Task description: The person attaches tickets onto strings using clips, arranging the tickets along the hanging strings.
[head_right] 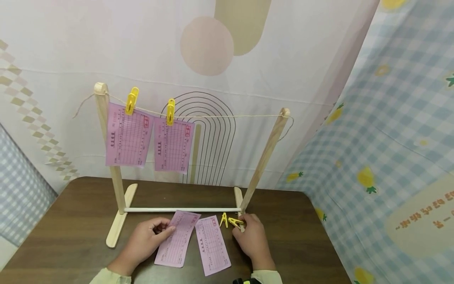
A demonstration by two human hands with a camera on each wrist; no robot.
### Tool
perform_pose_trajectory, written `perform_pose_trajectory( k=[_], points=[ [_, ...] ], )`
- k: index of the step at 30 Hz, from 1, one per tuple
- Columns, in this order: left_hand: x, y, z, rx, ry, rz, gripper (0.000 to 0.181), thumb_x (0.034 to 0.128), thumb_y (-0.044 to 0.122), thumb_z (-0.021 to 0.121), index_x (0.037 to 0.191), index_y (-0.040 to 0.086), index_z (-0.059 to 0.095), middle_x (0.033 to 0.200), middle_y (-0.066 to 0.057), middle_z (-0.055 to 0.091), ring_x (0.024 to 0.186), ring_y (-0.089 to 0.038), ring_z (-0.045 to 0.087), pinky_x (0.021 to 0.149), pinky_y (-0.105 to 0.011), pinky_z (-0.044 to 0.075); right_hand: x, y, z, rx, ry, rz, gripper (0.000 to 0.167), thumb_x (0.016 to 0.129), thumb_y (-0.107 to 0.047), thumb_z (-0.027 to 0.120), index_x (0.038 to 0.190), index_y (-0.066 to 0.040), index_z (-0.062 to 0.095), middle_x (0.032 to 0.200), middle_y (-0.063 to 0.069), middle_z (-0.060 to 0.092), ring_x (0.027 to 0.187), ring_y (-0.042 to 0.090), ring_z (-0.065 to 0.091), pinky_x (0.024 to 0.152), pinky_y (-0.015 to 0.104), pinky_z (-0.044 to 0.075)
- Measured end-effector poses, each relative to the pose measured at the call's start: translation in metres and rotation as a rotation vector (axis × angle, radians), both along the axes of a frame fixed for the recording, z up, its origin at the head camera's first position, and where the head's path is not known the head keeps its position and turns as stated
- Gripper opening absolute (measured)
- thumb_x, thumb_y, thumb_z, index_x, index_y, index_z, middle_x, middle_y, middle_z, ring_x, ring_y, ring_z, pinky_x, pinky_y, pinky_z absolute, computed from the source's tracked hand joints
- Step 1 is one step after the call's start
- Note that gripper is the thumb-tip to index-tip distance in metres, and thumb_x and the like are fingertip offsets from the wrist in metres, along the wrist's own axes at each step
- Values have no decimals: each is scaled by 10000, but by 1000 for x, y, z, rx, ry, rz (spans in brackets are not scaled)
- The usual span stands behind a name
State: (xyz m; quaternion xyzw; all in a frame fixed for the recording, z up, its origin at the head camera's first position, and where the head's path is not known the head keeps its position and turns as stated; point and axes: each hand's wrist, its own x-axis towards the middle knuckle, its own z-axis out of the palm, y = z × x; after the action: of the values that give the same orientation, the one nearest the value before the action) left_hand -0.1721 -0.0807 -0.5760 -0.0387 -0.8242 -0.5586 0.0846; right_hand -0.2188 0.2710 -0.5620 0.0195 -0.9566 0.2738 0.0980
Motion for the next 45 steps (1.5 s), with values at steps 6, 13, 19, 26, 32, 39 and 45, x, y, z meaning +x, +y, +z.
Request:
perform_pose_trajectory(
  k=[6,13,19,26,32,39,45],
  points=[
    [1,3,7,25,-27,-10,103,960,216,920,960,232,819,827,129,734,739,-18,628,685,-221,556,-1,1,5,-4,-18,-4,329,824,-111,843,1151,-98,815,924,-23,674,822,106,590,738,311,514],
    [0,7,20,66,-59,-30,74,983,278,900,995,260,829,865,120,762,777,-53,683,711,-240,580,0,3,11,4,-27,-12,312,875,-115,849,1185,-88,828,936,-24,695,831,108,612,754,325,536],
    [-1,6,32,99,-65,-30,99,1004,302,876,1033,217,834,908,88,781,814,-64,693,747,-244,587,1,1,17,-2,-45,19,312,938,-129,864,1245,-88,824,965,-19,699,851,103,628,740,312,539],
    [-1,5,45,109,-40,-50,95,1010,295,868,1031,210,830,914,70,775,825,-64,683,759,-241,583,2,1,19,-48,-35,52,316,970,-122,868,1281,-98,820,1022,-8,719,889,95,664,761,288,561],
    [-2,7,54,92,-10,-64,86,1000,293,877,1021,226,829,915,82,773,823,-59,678,756,-243,583,2,2,20,-126,-48,58,399,964,-106,897,1347,-76,791,1066,16,740,920,94,670,756,249,575],
    [-3,10,64,80,-14,-106,99,1005,324,872,1023,239,825,915,86,776,816,-71,686,742,-246,591,0,-1,23,-406,-58,-3,395,923,-95,933,1286,-57,784,1061,49,804,958,132,737,795,200,624],
    [-5,11,71,45,14,-116,105,1009,347,868,1014,253,822,911,107,774,817,-62,688,747,-243,593,0,-4,32,-569,-30,39,396,924,-43,921,1289,-23,770,1107,99,817,993,123,755,816,192,636]
  ],
)
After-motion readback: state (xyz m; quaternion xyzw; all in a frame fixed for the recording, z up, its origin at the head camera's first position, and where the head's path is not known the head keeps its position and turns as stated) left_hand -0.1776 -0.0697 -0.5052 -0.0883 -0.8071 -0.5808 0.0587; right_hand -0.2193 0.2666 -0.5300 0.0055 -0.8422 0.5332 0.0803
